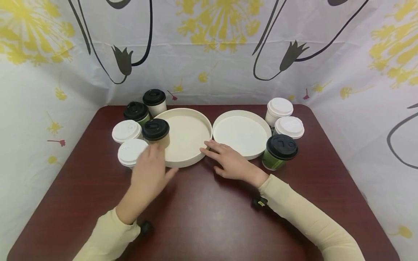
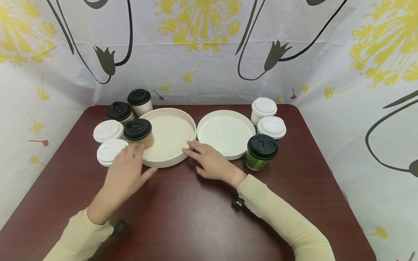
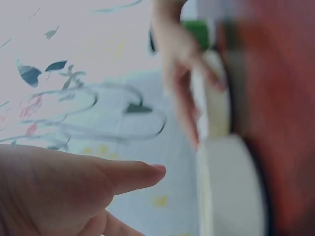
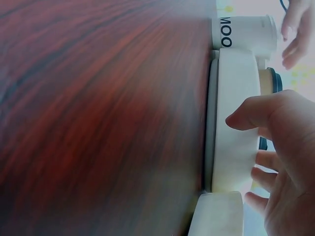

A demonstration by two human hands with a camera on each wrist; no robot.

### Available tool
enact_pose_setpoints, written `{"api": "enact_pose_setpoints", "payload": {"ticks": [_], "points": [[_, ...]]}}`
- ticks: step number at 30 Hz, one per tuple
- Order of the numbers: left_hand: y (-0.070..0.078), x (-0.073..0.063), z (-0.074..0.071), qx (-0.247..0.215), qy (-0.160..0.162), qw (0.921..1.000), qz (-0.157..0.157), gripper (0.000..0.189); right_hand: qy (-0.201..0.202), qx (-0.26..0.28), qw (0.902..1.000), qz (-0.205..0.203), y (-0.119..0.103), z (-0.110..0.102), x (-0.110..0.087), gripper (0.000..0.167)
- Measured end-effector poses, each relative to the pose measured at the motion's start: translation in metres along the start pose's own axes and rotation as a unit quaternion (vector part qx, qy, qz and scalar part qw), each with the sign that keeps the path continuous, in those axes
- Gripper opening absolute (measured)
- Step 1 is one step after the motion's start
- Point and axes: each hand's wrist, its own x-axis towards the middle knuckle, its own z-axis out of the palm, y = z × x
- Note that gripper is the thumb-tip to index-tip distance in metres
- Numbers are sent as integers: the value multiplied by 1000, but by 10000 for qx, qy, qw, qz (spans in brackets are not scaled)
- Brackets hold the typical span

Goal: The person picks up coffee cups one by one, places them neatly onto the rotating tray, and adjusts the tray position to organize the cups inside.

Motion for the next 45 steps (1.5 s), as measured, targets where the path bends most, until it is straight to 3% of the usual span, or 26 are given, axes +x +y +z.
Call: {"api": "enact_pose_setpoints", "payload": {"ticks": [5,10,14,19,25,37,45], "points": [[-26,8,-19,21,426,9977,-518,80,0,-13,10000,26,-1,1,-1,76],[-44,10,-30,94,209,9956,-912,78,16,-19,10000,20,-1,1,-2,76],[-52,10,-33,-1,-207,9937,-1098,73,68,-2,10000,4,-2,1,-1,76],[-55,10,-34,-117,-605,9907,-1214,68,18,0,10000,21,-3,2,-1,77],[-55,11,-34,-221,-688,9888,-1304,68,-2,1,10000,43,-3,2,-1,78],[-57,13,-33,-348,-519,9882,-1396,68,-18,-27,10000,71,-4,-1,-2,77],[-52,9,-46,-413,-87,9908,-1288,69,-105,-105,9999,67,-4,0,-1,78]]}}
